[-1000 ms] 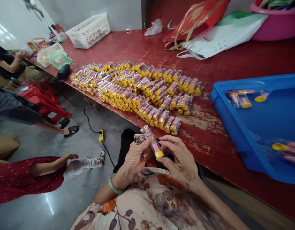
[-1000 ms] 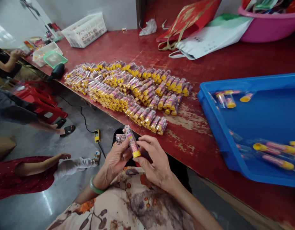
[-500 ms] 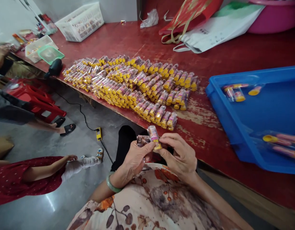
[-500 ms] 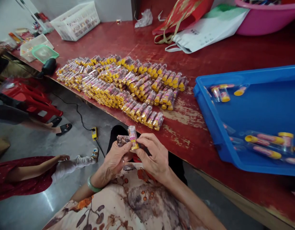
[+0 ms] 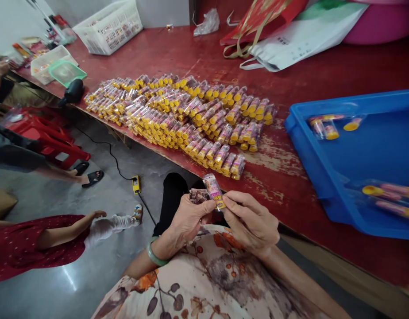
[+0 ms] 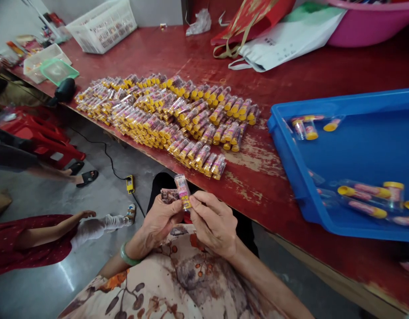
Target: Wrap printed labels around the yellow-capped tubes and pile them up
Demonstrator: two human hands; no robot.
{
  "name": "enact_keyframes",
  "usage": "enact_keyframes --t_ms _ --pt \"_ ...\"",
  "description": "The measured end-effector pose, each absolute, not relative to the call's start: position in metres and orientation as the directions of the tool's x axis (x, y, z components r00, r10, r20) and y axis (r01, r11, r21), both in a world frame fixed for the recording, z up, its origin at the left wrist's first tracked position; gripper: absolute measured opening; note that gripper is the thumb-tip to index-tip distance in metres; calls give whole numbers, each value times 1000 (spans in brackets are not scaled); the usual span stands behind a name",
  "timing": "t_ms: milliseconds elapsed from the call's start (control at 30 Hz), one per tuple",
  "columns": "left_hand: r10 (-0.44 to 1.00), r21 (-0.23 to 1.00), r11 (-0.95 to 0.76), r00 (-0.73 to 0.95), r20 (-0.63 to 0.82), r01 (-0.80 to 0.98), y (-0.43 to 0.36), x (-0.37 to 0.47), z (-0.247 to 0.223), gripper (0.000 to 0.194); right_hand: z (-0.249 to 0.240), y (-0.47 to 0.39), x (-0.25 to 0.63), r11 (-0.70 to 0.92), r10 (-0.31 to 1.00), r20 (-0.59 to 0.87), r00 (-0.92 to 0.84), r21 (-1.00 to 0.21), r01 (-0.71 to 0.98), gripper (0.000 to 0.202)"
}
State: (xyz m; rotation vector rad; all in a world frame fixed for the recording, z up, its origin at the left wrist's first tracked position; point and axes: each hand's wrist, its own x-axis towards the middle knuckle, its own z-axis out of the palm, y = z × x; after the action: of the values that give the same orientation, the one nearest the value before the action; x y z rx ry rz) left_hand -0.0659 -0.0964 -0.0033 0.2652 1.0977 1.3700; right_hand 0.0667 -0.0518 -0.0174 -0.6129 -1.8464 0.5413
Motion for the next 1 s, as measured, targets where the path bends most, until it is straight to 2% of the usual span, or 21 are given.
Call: enact_keyframes --t_ms 300,433,500,533,567,633,700,767,833,933,1000 --pt "865 717 268 -167 -473 -643 -96 -64 -1 42 -19 -55 68 813 582 749 -317 -524 254 44" --pt "850 728 290 -183 -495 -621 -94 -64 -2 45 -19 -52 68 831 553 754 -354 -469 300 39" --pt "851 751 295 -195 -488 -591 -92 -68 -4 45 -16 -47 72 817 577 711 -402 -517 257 34" --pt "855 768 292 -204 -477 -570 -91 -71 -6 44 -14 -43 74 786 607 660 -443 -580 213 32" --pt "862 787 289 -210 -462 -545 -90 -74 -7 43 -12 -39 77 726 649 582 -490 -667 168 29" --pt "882 826 292 -199 -428 -482 -88 -79 -11 41 -11 -30 82 506 756 377 -535 -855 113 25" --pt "908 857 320 -129 -400 -404 -85 -81 -12 37 -11 -23 83 249 860 167 -483 -962 112 28" --pt "922 876 355 -33 -386 -326 -82 -80 -12 35 -11 -18 80 62 910 12 -414 -992 108 36" --pt "925 882 368 23 -379 -293 -78 -76 -12 35 -9 -15 73 -56 916 -82 -394 -995 78 39" --pt "925 859 346 -18 -380 -377 -68 -73 -14 34 -4 -5 64 -206 918 -186 -350 -978 -23 39" --pt "903 811 333 -85 -422 -481 -61 -75 -17 35 -4 11 60 -234 947 -206 -247 -968 -91 41"
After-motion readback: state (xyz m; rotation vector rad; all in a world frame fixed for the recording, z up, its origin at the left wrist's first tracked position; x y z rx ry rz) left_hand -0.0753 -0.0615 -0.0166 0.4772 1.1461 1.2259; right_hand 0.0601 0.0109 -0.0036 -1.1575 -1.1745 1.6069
